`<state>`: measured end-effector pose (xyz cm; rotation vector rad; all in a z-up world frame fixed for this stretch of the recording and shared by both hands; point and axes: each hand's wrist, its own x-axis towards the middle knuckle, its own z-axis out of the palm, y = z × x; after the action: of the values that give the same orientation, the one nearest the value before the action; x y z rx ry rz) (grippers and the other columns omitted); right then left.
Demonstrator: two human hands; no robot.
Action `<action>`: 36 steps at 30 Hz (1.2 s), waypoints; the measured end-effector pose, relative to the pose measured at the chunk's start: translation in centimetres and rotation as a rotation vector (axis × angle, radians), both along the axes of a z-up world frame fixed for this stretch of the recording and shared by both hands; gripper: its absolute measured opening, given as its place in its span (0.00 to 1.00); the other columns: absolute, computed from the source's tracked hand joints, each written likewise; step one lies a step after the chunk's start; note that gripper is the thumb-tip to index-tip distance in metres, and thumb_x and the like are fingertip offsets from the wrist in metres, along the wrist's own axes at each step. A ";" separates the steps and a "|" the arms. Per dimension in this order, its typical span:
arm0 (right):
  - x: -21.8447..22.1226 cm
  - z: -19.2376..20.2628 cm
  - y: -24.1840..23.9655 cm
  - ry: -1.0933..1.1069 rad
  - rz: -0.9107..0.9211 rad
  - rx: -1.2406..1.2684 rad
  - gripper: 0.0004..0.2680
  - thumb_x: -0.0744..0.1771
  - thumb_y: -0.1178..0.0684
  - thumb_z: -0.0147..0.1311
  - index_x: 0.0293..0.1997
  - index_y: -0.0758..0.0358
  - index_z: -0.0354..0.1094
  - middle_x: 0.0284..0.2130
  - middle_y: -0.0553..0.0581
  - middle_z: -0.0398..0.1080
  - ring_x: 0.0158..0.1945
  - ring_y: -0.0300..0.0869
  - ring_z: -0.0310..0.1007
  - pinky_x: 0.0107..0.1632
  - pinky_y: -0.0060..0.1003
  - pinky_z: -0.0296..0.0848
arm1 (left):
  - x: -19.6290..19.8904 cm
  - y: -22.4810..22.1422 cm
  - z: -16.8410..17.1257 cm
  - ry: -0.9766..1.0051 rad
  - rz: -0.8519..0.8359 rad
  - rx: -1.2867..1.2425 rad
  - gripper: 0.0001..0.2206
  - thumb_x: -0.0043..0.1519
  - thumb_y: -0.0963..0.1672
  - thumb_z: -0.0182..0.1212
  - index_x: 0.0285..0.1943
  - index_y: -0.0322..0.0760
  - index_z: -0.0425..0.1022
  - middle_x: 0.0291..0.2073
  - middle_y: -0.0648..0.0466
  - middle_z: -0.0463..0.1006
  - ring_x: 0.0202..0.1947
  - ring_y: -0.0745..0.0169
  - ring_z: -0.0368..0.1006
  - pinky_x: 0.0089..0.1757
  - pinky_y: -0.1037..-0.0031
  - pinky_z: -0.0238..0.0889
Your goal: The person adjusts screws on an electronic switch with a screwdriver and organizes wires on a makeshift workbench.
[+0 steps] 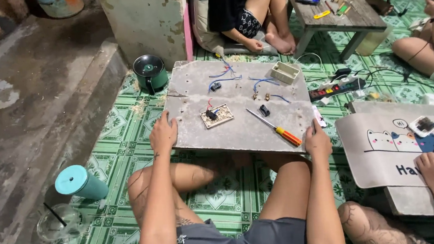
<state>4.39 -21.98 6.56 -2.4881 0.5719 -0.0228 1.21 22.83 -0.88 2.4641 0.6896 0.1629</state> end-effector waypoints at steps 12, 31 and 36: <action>2.1 -9.7 -5.1 -0.075 0.102 -0.077 0.19 0.74 0.39 0.38 0.78 0.42 0.56 0.61 0.68 0.69 0.59 0.66 0.72 0.52 0.61 0.74 | -1.3 -0.1 0.2 -0.045 -0.020 -0.042 0.22 0.70 0.53 0.42 0.72 0.49 0.64 0.59 0.40 0.74 0.58 0.34 0.73 0.54 0.46 0.67; -6.8 -7.1 -6.0 -0.062 0.077 -0.010 0.20 0.74 0.44 0.41 0.78 0.53 0.56 0.62 0.76 0.67 0.62 0.71 0.66 0.57 0.65 0.70 | -8.5 -3.0 3.1 0.005 -0.031 -0.056 0.23 0.71 0.52 0.43 0.73 0.47 0.64 0.61 0.38 0.73 0.61 0.33 0.69 0.56 0.43 0.65; -8.6 -7.5 -6.7 -0.033 0.085 -0.022 0.20 0.74 0.42 0.41 0.78 0.50 0.55 0.62 0.73 0.68 0.62 0.70 0.66 0.59 0.63 0.67 | -10.1 -3.0 1.5 0.009 -0.010 -0.049 0.22 0.71 0.52 0.43 0.73 0.48 0.65 0.60 0.40 0.74 0.59 0.34 0.72 0.54 0.44 0.66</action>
<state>-4.20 -28.65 -0.93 -2.5262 0.4543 -0.0368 -8.91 19.83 0.66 2.4223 0.6767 0.1290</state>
